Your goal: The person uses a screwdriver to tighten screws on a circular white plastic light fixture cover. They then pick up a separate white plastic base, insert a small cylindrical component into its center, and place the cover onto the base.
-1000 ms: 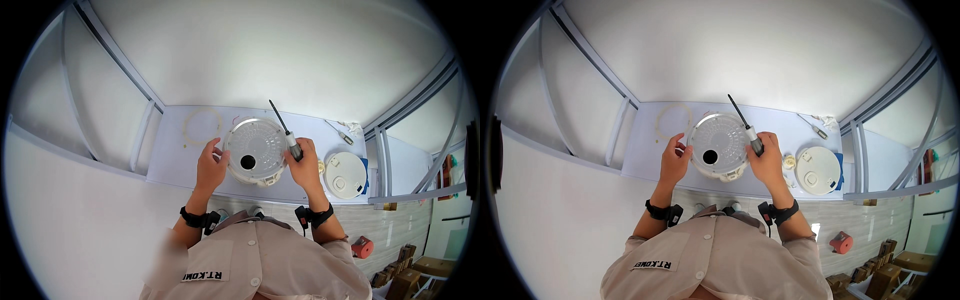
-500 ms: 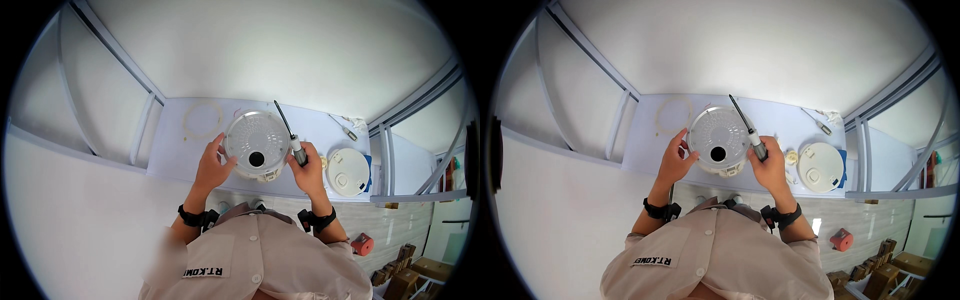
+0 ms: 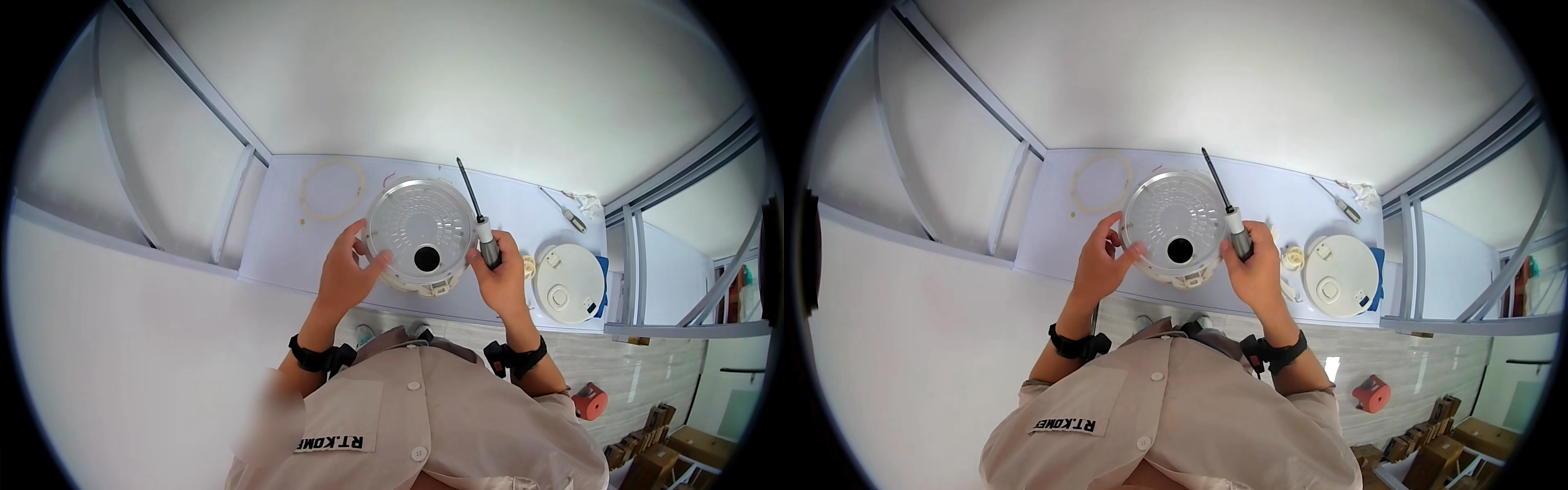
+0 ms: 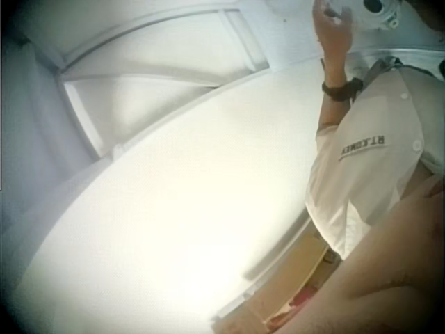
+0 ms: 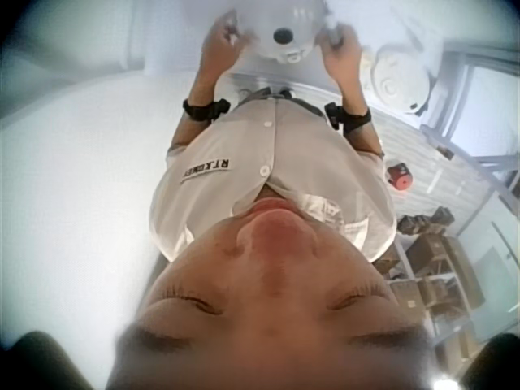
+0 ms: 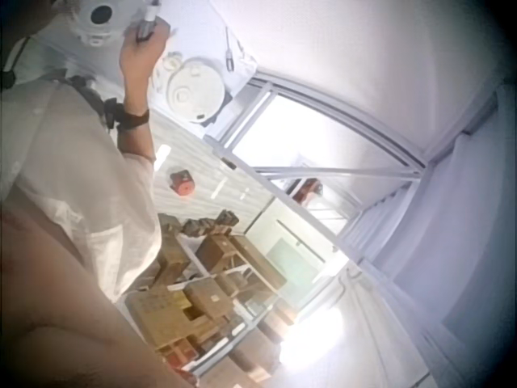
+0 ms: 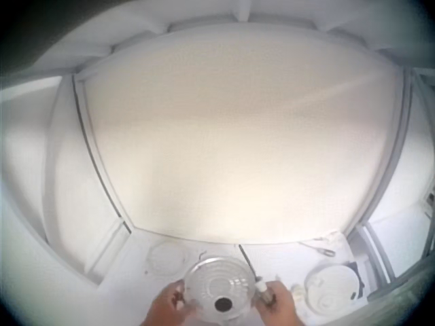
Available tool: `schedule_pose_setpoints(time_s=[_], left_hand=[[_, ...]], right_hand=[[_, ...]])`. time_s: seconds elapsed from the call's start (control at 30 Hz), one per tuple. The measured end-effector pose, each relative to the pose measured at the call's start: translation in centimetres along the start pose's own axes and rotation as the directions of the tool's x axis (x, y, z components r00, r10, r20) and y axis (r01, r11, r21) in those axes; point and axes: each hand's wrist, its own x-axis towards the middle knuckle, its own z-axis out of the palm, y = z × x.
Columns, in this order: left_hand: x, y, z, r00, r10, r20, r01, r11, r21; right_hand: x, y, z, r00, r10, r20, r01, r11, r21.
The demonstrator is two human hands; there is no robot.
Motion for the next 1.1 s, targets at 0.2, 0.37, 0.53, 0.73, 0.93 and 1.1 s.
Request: schedule_pose_setpoints(time_s=[0.2, 0.37, 0.53, 0.73, 0.93, 1.1], left_hand=[[2.0, -1.2, 0.7, 0.988, -0.090, -0.125, 0.093, 0.995, 0.022], [1.7, -0.5, 0.8, 0.990, -0.066, -0.125, 0.061, 0.997, -0.049], [0.6, -0.7, 0.8, 0.999, -0.023, -0.042, 0.024, 1.000, 0.017], [-0.7, 0.2, 0.4, 1.000, 0.006, 0.006, -0.006, 1.000, 0.004], [-1.4, -0.2, 0.8, 0.997, 0.075, 0.008, -0.075, 0.996, 0.039], [-1.9, 0.9, 0.8, 1.000, -0.004, -0.026, 0.004, 1.000, 0.009]], right_hand=[[0.0, -0.9, -0.3, 0.995, 0.101, 0.008, -0.101, 0.995, -0.023], [0.1, -1.3, -0.3, 0.994, 0.103, 0.020, -0.102, 0.994, -0.033], [0.3, -0.3, -0.2, 1.000, -0.019, 0.012, 0.019, 0.999, 0.047], [0.6, -0.2, -0.5, 0.985, -0.174, 0.016, 0.174, 0.984, -0.039], [0.4, 0.2, -0.5, 0.995, -0.076, 0.062, 0.075, 0.997, 0.017], [0.1, -0.2, -0.4, 0.996, -0.004, 0.086, -0.003, 0.997, 0.080]])
